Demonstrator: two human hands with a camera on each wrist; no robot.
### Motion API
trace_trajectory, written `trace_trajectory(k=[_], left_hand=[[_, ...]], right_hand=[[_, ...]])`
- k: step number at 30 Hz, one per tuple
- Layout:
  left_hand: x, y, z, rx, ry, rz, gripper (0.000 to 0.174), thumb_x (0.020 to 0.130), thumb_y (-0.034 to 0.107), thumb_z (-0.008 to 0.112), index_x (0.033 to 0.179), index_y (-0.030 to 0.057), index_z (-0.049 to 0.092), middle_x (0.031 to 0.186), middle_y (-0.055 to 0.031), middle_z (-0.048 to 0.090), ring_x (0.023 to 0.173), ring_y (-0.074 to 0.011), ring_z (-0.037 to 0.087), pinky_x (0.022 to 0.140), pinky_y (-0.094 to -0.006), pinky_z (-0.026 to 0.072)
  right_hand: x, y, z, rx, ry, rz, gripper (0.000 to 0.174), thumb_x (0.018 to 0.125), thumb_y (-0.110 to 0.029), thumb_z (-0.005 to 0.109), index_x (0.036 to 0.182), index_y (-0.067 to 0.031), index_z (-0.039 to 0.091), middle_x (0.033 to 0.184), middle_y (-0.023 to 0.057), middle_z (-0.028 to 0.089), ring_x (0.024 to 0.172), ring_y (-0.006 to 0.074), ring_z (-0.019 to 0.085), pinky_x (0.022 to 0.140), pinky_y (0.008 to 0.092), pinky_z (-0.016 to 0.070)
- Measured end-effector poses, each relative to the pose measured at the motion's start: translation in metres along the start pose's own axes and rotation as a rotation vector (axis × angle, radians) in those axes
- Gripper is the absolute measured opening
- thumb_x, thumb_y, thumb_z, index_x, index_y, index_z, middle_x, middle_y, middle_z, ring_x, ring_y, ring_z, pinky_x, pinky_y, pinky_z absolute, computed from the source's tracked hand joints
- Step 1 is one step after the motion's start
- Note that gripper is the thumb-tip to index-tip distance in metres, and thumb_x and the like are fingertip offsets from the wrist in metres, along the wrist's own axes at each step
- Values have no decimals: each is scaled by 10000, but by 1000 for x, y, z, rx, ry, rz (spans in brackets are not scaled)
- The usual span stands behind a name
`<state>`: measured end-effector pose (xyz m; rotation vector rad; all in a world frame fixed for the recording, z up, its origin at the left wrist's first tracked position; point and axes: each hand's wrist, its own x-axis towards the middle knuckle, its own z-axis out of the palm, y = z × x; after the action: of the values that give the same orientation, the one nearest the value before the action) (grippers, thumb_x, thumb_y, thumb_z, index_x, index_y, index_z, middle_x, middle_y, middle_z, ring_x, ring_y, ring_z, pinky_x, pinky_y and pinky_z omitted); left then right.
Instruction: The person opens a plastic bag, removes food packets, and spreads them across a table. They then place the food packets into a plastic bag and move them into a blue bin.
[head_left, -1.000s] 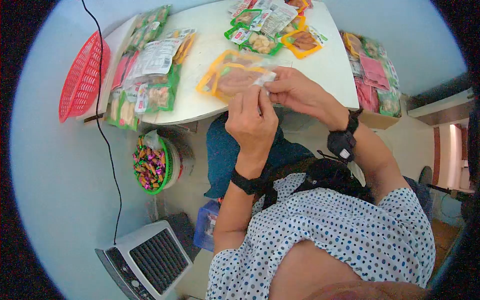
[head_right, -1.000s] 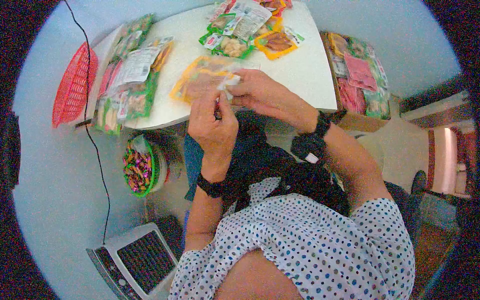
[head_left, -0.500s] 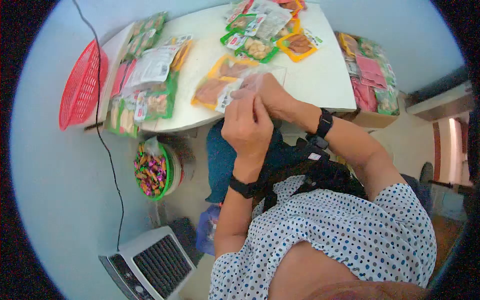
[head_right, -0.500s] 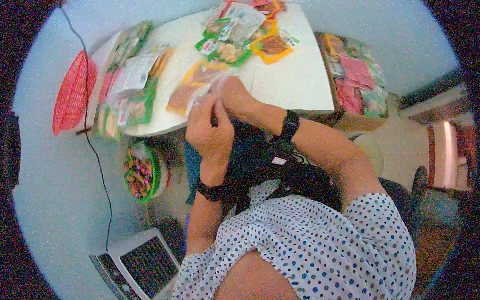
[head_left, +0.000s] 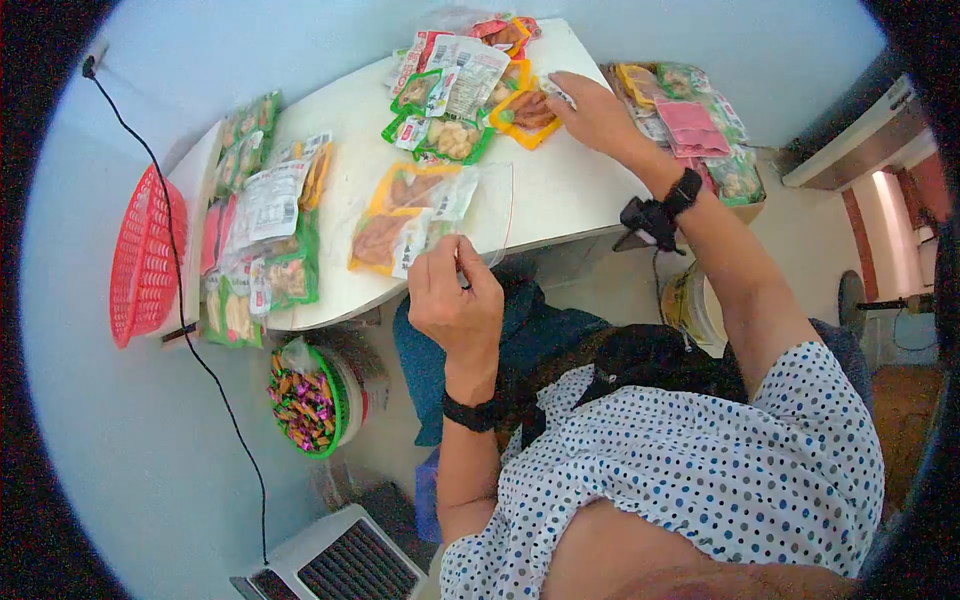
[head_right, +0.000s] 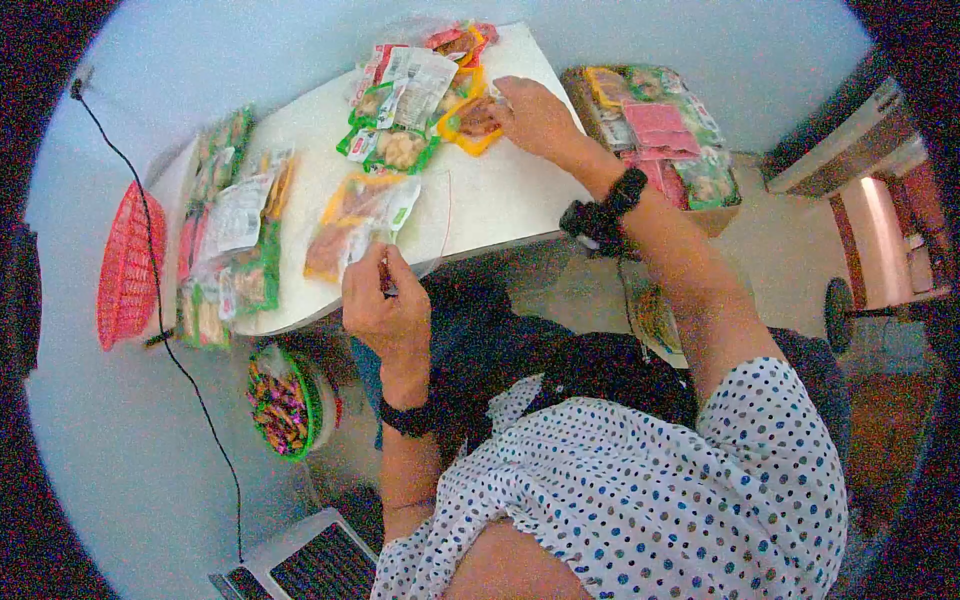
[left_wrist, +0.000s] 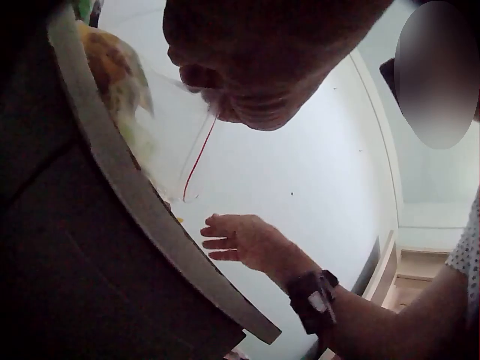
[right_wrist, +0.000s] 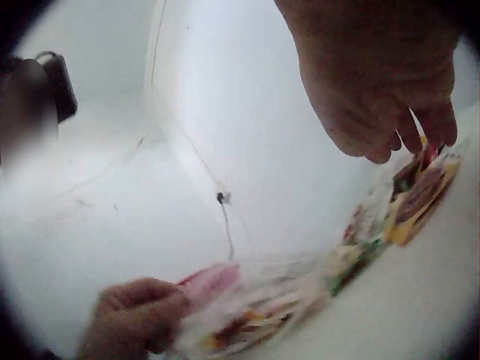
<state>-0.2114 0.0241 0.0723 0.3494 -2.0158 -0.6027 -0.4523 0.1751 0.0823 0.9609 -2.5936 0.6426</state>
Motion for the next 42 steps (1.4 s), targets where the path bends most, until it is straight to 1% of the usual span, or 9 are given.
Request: trace_trajectory(k=[2, 3, 9, 12, 15, 21, 24, 30, 42], left_hand=[[0, 1, -1, 6, -12, -16, 66, 786, 12, 648, 841, 36, 623, 715, -92, 570, 626, -258, 561, 539, -357, 453], [-1, 1, -2, 11, -20, -24, 71, 781, 9, 647, 837, 43, 620, 720, -87, 564, 643, -269, 557, 539, -366, 451], [0, 2, -4, 28, -4, -7, 66, 784, 9, 643, 829, 44, 610, 719, -85, 562, 653, -268, 558, 546, -362, 451], [1, -1, -3, 28, -11, -1, 67, 783, 9, 644, 830, 42, 609, 718, -84, 557, 649, -261, 559, 544, -361, 449], [2, -1, -3, 64, -18, -7, 70, 785, 32, 661, 850, 33, 637, 697, -89, 582, 580, -228, 565, 544, -332, 458], [5, 5, -2, 62, -91, -11, 124, 762, 42, 683, 869, 43, 621, 739, -89, 561, 666, -264, 565, 564, -365, 458], [3, 0, 3, 102, -52, 65, 110, 772, 72, 688, 870, 70, 637, 713, -72, 557, 631, -232, 560, 563, -359, 454], [1, -2, 1, 135, -116, 63, 126, 763, 41, 677, 879, 55, 629, 757, -94, 566, 711, -277, 566, 593, -376, 469], [7, -2, 6, 70, -35, 26, 47, 794, 47, 647, 818, 54, 607, 677, -78, 547, 614, -233, 561, 543, -351, 445]], right_hand=[[8, 21, 15, -180, 26, -152, 486, 898, -280, 511, 1300, -14, 446, 1352, 184, 455, 1241, 412, 421, 1005, 462, 396], [14, 7, 3, -256, -171, -80, 520, 913, -209, 505, 1395, -73, 365, 1441, 212, 344, 1329, 407, 315, 1081, 430, 306], [26, 15, -11, -19, -522, -107, 466, 857, -114, 523, 1322, -115, 491, 1416, 203, 392, 1284, 344, 406, 1064, 398, 338], [13, 43, -7, 48, -384, -381, 461, 806, -133, 559, 1265, -132, 526, 1204, 154, 579, 1132, 335, 543, 971, 390, 437], [2, 15, -40, 20, -561, -222, 568, 747, -100, 650, 1299, -98, 514, 1322, 188, 498, 1208, 323, 480, 1026, 373, 383], [1, 25, -36, 24, -523, 29, 727, 616, -187, 782, 1282, -66, 515, 1185, 199, 576, 1082, 315, 561, 943, 367, 451], [3, 26, -35, 10, -589, -10, 652, 623, -194, 779, 1198, 1, 543, 1089, 189, 600, 987, 273, 592, 848, 347, 500], [-7, 21, -50, 343, -684, 399, 459, 697, -169, 682, 1070, 68, 559, 990, 128, 586, 876, 183, 592, 672, 296, 532], [-60, -15, -92, 1175, -555, 534, 441, 794, -79, 573, 1189, 103, 504, 1028, 132, 637, 863, 183, 662, 711, 297, 585]])
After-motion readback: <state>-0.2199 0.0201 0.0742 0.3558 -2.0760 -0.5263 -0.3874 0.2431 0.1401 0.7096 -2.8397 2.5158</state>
